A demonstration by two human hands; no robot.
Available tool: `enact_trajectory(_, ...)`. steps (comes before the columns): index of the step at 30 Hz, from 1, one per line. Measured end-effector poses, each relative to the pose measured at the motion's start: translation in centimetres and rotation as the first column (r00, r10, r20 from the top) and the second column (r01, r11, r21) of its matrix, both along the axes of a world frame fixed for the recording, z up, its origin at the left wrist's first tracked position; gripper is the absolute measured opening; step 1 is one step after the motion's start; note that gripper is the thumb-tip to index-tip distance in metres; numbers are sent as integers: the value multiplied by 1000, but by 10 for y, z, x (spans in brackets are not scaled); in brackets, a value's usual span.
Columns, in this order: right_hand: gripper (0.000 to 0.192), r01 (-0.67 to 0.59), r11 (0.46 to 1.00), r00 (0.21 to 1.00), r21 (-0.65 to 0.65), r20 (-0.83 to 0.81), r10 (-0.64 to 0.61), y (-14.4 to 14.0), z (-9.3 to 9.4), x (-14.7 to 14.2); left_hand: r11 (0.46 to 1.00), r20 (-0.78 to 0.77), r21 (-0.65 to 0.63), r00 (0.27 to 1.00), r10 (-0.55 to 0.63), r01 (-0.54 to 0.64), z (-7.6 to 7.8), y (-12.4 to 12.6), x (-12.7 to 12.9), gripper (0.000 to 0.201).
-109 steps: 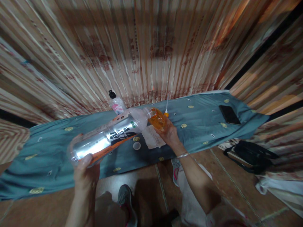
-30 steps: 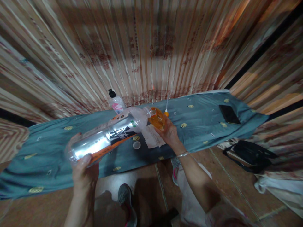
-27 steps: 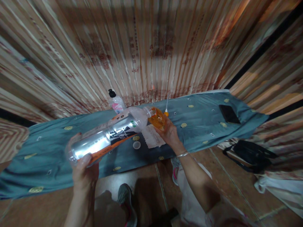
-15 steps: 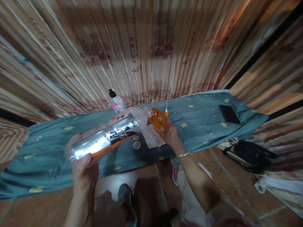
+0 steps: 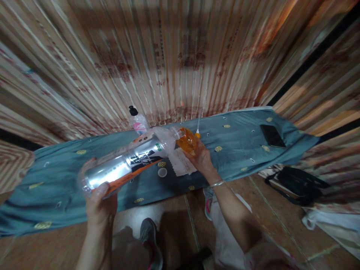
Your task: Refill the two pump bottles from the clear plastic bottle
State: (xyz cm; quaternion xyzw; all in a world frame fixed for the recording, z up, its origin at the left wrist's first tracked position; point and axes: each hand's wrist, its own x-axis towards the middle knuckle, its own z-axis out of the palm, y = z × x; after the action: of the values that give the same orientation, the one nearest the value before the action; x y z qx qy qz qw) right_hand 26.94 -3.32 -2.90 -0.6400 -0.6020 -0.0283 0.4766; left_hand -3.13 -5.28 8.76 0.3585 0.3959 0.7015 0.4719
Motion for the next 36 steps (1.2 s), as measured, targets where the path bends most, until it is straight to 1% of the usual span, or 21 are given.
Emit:
enact_trajectory(6,71,-1,1000,1000,27,-2,1,0,-3,0,1000,-8,13,1000,-2,2,0,1,1,65)
enact_trajectory(11,74,-12,1000,1000,-3,-3,12,1,-5,1,1000,-19,4,1000,-4,5,2,0,2,65)
enact_trajectory(16,76,-14,1000,1000,-28,5,14,1,-4,2,1000,-38,24,999,11,-10,1,-1,3,54)
enact_trajectory(19,75,-8,1000,1000,-17,2,8,0,-3,2,999,-48,34,999,8,-7,2,-1,3,53)
enact_trajectory(22,72,-6,999,1000,-34,-9,5,0,-2,1,999,-55,40,998,3,-1,4,-1,4,51)
enact_trajectory(24,72,0,999,1000,-43,-10,-1,1,-2,1,999,-51,33,999,-5,6,4,-1,3,53)
enact_trajectory(27,73,13,999,1000,-33,-12,-13,1,-3,0,999,-30,26,999,-19,20,3,0,2,61)
enact_trajectory(30,72,12,1000,1000,-24,-5,-12,1,-3,0,1000,-16,25,1000,0,0,2,1,2,68)
enact_trajectory(36,74,-17,1000,1000,-22,-2,17,1,-4,1,1000,-1,31,1000,1,-1,3,1,2,69)
